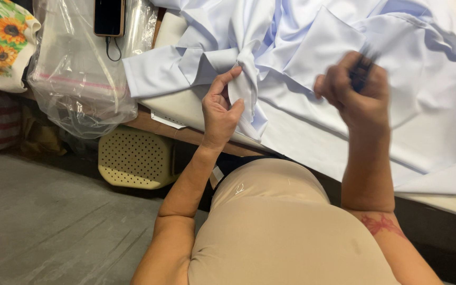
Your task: The person uses small scissors to trim loose threads from a white garment laid on a worktable. They repeatedly reposition the fabric to access different areas, including the collar, sleeves, and hem, and snip visible thread ends.
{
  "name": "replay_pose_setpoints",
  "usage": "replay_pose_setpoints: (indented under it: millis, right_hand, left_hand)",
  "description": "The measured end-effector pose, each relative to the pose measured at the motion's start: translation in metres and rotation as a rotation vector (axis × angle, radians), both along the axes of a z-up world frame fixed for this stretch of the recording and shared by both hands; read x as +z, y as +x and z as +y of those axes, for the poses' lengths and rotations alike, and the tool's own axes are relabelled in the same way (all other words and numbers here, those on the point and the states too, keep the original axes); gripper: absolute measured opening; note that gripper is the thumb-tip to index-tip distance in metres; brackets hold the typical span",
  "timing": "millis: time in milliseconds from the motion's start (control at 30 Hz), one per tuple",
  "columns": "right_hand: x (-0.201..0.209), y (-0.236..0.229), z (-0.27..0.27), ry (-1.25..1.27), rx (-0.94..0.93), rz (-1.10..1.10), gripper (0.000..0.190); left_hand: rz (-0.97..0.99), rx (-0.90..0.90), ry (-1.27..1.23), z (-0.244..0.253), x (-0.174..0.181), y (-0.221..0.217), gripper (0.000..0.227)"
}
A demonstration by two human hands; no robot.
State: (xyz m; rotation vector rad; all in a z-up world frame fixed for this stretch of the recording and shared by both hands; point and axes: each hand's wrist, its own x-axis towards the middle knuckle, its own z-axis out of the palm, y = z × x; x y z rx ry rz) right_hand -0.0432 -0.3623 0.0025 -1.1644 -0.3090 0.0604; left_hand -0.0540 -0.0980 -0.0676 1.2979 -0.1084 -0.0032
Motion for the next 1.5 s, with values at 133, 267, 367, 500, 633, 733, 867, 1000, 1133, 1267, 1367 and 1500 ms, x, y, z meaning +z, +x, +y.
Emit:
replay_pose_setpoints:
  millis: [133, 267, 367, 500, 633, 733, 867, 1000, 1133, 1267, 1367, 1500]
  right_hand:
    - [0.007, -0.006, -0.011, -0.023, 0.036, -0.131, 0.020]
    - [-0.032, -0.001, 0.034, -0.664, -0.208, -0.222, 0.013]
    - [-0.059, 0.000, 0.064, -0.705, -0.227, -0.325, 0.018]
    - [-0.073, 0.008, 0.080, -0.779, -0.333, -0.303, 0.017]
    - [-0.069, 0.015, 0.076, -0.485, -0.193, 0.000, 0.006]
    - [-0.060, 0.012, 0.075, -0.607, -0.299, -0.135, 0.010]
    - [-0.057, 0.001, 0.082, -0.804, -0.314, -0.514, 0.022]
    - [-0.063, 0.007, 0.082, -0.716, -0.332, -0.359, 0.012]
    - [-0.072, 0.017, 0.072, -0.333, -0.111, 0.132, 0.007]
    - [-0.072, 0.019, 0.065, -0.016, -0.008, 0.410, 0.009]
    - [-0.064, 0.019, 0.062, -0.212, -0.064, 0.292, 0.008]
    - [-0.050, 0.015, 0.055, -0.491, -0.073, 0.051, 0.005]
  left_hand:
    - [-0.061, 0.029, 0.073, -0.006, -0.001, 0.009, 0.046]
    - [-0.084, 0.052, 0.140, -0.016, -0.001, 0.011, 0.044]
    - [-0.154, 0.069, 0.246, -0.020, 0.001, 0.010, 0.044]
    - [-0.143, 0.087, 0.308, -0.014, 0.005, 0.013, 0.043]
    - [-0.002, -0.019, 0.007, -0.008, 0.009, 0.014, 0.046]
    - [-0.109, 0.028, 0.152, -0.007, 0.016, 0.015, 0.047]
    - [-0.136, 0.048, 0.352, -0.010, 0.021, 0.010, 0.047]
    - [-0.145, -0.008, 0.266, -0.012, 0.022, 0.012, 0.047]
    - [-0.120, -0.056, 0.233, -0.010, 0.019, 0.016, 0.047]
    - [-0.003, -0.117, 0.071, -0.010, 0.024, 0.019, 0.040]
    - [-0.190, -0.060, 0.494, -0.013, 0.037, 0.022, 0.038]
    - [-0.881, 0.115, 0.822, -0.016, 0.052, 0.036, 0.034]
